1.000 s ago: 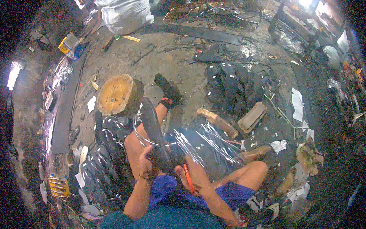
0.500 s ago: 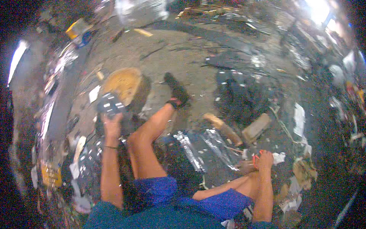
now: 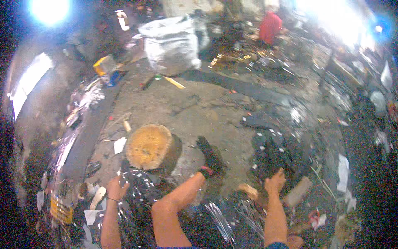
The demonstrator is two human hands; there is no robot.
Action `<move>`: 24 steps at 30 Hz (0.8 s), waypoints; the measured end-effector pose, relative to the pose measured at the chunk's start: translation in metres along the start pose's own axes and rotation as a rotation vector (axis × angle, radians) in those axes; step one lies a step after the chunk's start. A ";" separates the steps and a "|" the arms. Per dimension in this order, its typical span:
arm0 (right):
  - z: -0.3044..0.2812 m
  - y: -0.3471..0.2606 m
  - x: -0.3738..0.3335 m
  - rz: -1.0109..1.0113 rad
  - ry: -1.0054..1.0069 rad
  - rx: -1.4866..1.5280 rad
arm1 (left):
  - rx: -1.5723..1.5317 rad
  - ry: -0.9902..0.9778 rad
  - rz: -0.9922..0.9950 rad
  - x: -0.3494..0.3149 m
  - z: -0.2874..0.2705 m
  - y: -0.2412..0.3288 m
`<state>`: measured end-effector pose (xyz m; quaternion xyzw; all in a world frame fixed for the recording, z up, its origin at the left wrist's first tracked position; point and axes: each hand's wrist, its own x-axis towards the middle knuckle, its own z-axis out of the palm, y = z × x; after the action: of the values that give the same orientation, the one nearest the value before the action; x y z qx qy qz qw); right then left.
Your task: The person sits on the floor and assembles sandals by inserting metal rods into black foam soles and attaching straps. They handle multiple soles and straps, using a small metal rod and occasionally a knife-like tool to shape or cut material.
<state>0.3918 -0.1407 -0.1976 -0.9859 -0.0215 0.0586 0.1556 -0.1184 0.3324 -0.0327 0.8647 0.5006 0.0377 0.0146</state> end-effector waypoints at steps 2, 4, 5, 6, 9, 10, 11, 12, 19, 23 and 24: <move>-0.004 -0.015 -0.014 0.015 0.108 0.310 | -0.280 0.245 0.224 -0.020 -0.012 0.064; -0.014 -0.038 -0.069 -0.195 0.039 0.677 | -0.619 0.095 0.297 -0.042 -0.021 0.141; -0.020 -0.053 -0.110 -0.276 -0.029 0.810 | -0.907 -0.150 0.230 -0.057 -0.023 0.180; -0.034 -0.061 -0.154 -0.476 -0.079 0.717 | -1.138 -0.295 0.156 -0.074 -0.025 0.217; -0.070 -0.081 -0.293 -0.787 -0.100 0.660 | -1.389 -0.314 0.196 -0.113 -0.034 0.281; -0.085 -0.081 -0.324 -0.762 -0.200 0.617 | -1.215 -0.245 0.340 -0.121 -0.041 0.280; -0.100 -0.077 -0.344 -0.655 -0.339 0.775 | -1.001 -0.251 0.441 -0.132 -0.050 0.271; -0.114 -0.073 -0.352 -0.476 -0.421 0.996 | -0.894 -0.244 0.494 -0.145 -0.054 0.267; -0.183 -0.038 -0.360 -0.485 -0.513 0.842 | -1.215 -0.816 0.492 -0.250 -0.049 0.222; -0.196 -0.041 -0.394 -0.490 -0.452 0.836 | -1.238 -0.656 0.397 -0.279 -0.044 0.224; -0.197 -0.042 -0.400 -0.605 -0.256 0.786 | -1.199 -0.606 0.374 -0.284 -0.045 0.227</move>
<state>0.0178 -0.1852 0.0449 -0.7875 -0.3013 0.1346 0.5205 -0.0663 -0.0276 0.0120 0.7517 0.2102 0.0666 0.6216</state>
